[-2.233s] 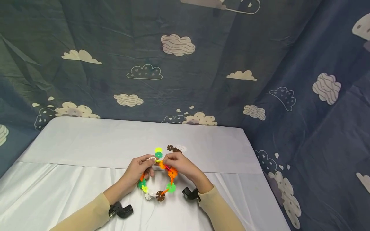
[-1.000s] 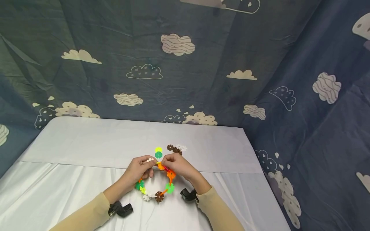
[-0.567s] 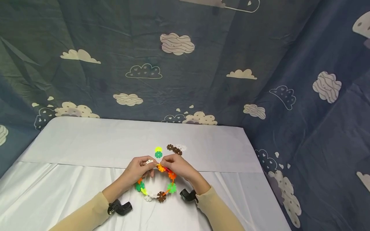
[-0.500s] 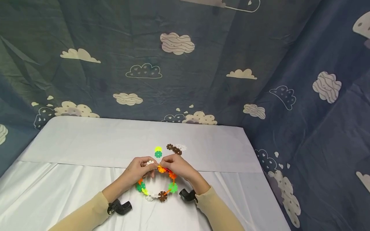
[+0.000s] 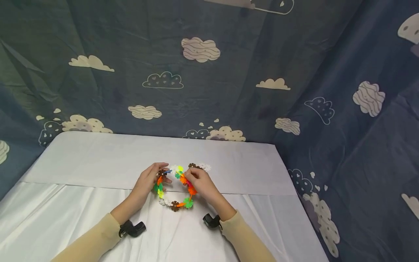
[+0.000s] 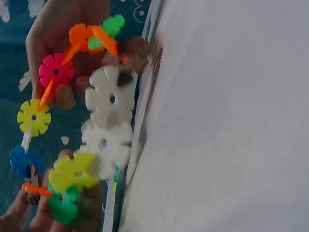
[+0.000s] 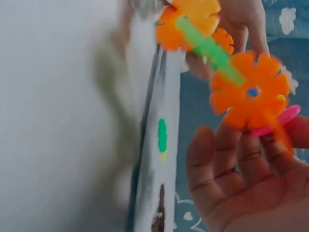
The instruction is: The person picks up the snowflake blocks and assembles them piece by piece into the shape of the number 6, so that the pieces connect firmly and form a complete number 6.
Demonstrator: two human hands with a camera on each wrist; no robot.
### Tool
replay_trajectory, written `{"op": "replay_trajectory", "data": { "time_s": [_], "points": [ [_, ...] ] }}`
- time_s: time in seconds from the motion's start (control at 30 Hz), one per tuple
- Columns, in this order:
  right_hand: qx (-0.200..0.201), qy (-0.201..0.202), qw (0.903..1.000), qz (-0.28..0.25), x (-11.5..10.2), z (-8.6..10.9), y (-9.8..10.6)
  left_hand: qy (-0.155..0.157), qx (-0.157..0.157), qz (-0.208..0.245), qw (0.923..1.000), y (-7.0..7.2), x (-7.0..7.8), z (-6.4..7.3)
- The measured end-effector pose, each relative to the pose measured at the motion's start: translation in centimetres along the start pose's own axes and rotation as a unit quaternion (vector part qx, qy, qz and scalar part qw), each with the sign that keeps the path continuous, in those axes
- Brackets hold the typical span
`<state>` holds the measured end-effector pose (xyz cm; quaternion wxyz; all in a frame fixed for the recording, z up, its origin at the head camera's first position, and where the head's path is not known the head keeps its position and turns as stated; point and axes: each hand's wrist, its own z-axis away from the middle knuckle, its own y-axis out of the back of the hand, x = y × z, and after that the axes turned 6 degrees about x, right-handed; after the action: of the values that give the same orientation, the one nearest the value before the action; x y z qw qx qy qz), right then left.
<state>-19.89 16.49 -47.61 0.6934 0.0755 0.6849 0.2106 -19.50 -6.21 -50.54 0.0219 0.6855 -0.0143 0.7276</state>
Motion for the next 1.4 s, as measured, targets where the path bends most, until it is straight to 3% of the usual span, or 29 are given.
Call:
{"op": "replay_trajectory", "data": {
  "time_s": [0.2,0.33,0.47,0.53,0.63,0.73,0.87,1.1,1.2,1.4],
  "points": [
    [0.026,-0.014,0.9989,-0.037,0.7,-0.4,0.4,-0.019,-0.034,0.001,0.9992,0.3,0.0,0.1],
    [-0.020,0.000,0.9990,-0.040,0.8,-0.3,0.4,-0.022,-0.067,-0.009,0.9974,0.0,0.2,0.3],
    [-0.076,0.030,0.9966,-0.005,0.7,0.0,0.3,0.009,-0.117,-0.050,0.9918,-0.5,0.0,0.5],
    [-0.090,0.036,0.9953,0.008,0.6,0.3,0.2,0.026,-0.123,-0.059,0.9903,-0.9,-0.1,0.7],
    [-0.100,0.020,0.9948,-0.003,0.6,0.3,-0.1,0.051,-0.092,-0.041,0.9936,-1.4,-0.2,1.1],
    [-0.106,-0.011,0.9928,-0.055,0.5,0.2,-0.4,0.075,-0.055,0.002,0.9957,-2.0,-0.3,1.6],
    [-0.100,-0.038,0.9892,-0.101,0.6,0.0,-0.9,0.083,-0.021,0.050,0.9950,-2.5,-0.5,2.0],
    [-0.090,-0.046,0.9891,-0.107,0.9,-0.2,-1.6,0.092,0.013,0.077,0.9927,-2.8,-0.8,1.8],
    [-0.092,-0.061,0.9827,-0.148,1.5,-0.2,-2.1,0.094,0.024,0.065,0.9932,-2.9,-0.9,1.8],
    [-0.102,-0.100,0.9606,-0.238,2.7,0.2,-3.0,0.089,0.039,0.042,0.9943,-3.1,-1.0,2.0]
  ]
}}
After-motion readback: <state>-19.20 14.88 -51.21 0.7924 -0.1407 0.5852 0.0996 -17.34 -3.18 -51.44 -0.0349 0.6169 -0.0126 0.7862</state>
